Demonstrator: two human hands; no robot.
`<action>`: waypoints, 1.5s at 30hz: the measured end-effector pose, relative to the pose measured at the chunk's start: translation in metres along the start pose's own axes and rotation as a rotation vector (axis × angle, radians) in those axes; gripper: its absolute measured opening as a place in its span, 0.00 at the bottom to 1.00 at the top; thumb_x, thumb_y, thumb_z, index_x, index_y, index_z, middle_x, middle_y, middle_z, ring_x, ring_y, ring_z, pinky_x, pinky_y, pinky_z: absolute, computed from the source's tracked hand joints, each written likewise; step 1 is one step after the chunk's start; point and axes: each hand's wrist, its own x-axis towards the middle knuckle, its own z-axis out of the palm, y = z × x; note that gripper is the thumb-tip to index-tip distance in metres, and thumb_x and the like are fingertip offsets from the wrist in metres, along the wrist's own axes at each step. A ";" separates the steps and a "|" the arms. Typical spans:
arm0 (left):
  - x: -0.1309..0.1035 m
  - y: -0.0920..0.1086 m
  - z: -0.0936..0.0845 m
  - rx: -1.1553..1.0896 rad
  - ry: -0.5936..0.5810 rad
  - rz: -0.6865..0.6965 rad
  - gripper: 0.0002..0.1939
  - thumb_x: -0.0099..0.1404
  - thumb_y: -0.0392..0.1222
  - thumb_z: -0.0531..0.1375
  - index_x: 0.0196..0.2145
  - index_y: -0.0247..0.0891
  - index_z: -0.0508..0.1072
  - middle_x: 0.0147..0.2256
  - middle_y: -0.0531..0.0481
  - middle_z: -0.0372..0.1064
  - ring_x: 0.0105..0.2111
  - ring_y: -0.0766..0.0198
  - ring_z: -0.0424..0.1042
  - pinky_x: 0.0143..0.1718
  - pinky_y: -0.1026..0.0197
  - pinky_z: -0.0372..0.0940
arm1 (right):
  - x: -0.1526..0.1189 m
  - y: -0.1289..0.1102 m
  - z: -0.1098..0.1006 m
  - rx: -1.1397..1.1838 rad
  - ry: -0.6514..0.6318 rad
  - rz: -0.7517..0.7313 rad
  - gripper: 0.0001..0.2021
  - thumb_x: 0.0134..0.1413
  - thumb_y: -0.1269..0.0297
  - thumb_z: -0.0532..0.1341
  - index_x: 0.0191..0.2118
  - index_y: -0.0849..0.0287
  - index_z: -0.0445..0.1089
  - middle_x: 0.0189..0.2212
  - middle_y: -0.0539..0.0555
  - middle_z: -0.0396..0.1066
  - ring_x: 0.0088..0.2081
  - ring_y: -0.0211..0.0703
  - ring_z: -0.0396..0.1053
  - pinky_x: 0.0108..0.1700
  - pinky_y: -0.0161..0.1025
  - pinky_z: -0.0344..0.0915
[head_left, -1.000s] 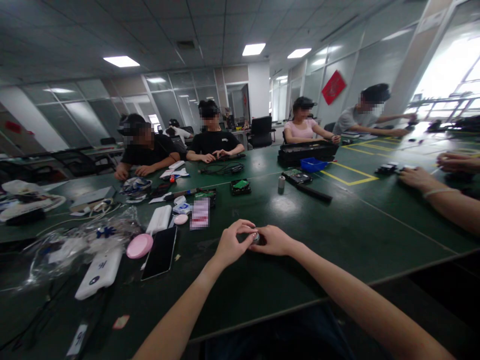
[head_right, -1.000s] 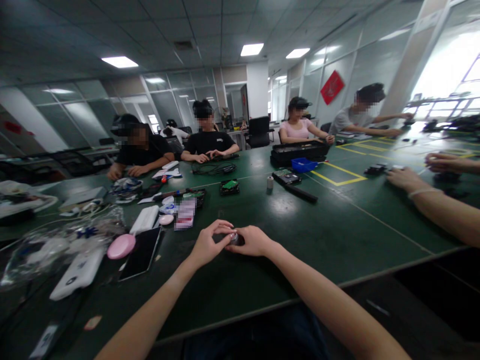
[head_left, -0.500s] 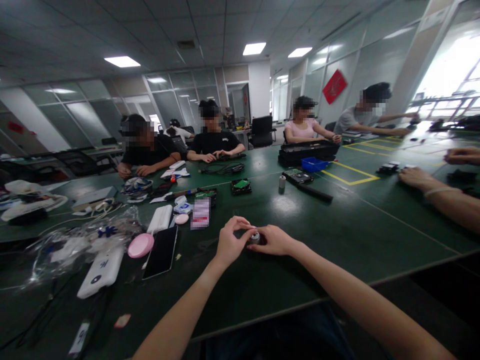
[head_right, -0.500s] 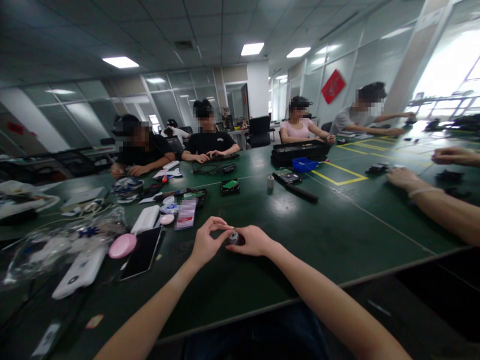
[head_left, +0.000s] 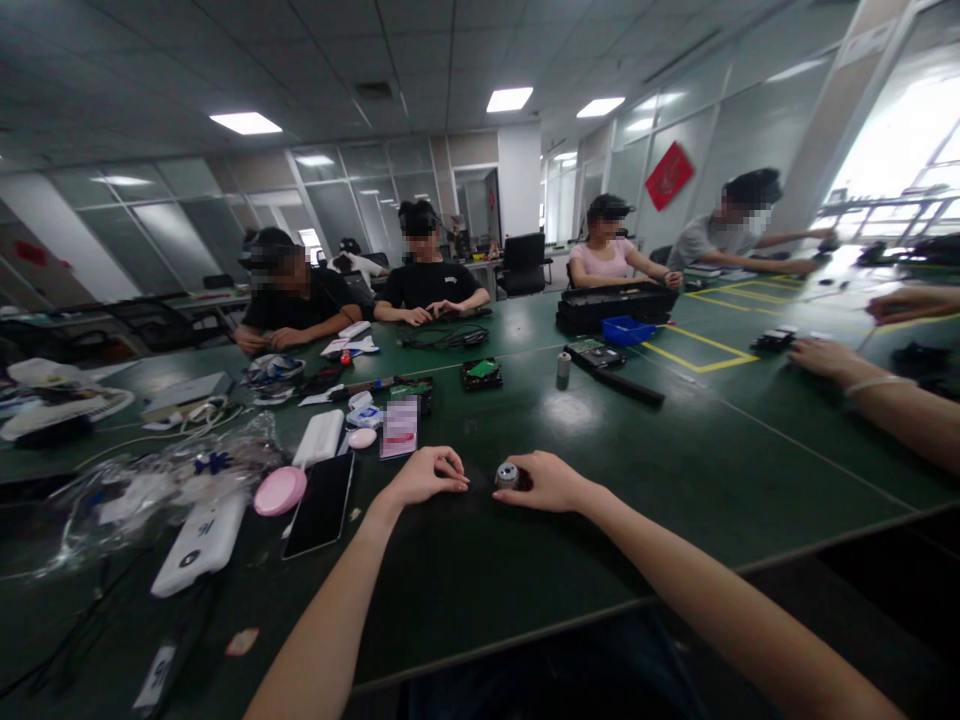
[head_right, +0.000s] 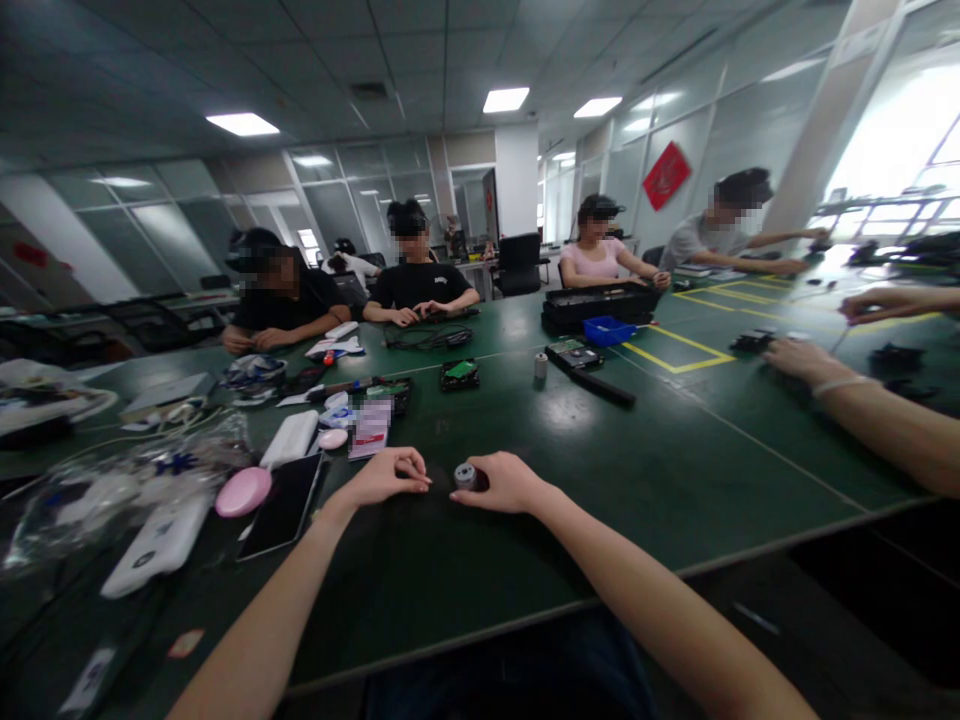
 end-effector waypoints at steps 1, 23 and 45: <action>0.000 0.001 0.001 0.001 -0.003 0.000 0.16 0.48 0.41 0.70 0.32 0.34 0.70 0.31 0.44 0.78 0.37 0.54 0.77 0.40 0.56 0.68 | 0.000 0.000 0.000 0.001 0.002 -0.002 0.23 0.52 0.42 0.56 0.38 0.60 0.70 0.26 0.52 0.71 0.26 0.38 0.65 0.28 0.33 0.54; -0.001 0.058 0.060 0.098 0.477 0.377 0.10 0.58 0.41 0.63 0.37 0.39 0.67 0.33 0.51 0.73 0.35 0.63 0.74 0.40 0.60 0.67 | 0.001 0.005 0.006 -0.015 0.040 -0.026 0.24 0.52 0.42 0.56 0.38 0.60 0.70 0.27 0.53 0.72 0.27 0.40 0.67 0.29 0.33 0.56; -0.010 0.069 0.074 0.182 0.375 0.327 0.11 0.59 0.41 0.62 0.41 0.41 0.69 0.42 0.47 0.73 0.45 0.55 0.72 0.50 0.53 0.61 | 0.000 0.004 0.006 -0.010 0.033 -0.024 0.17 0.53 0.50 0.58 0.34 0.61 0.69 0.27 0.53 0.72 0.27 0.39 0.68 0.29 0.33 0.56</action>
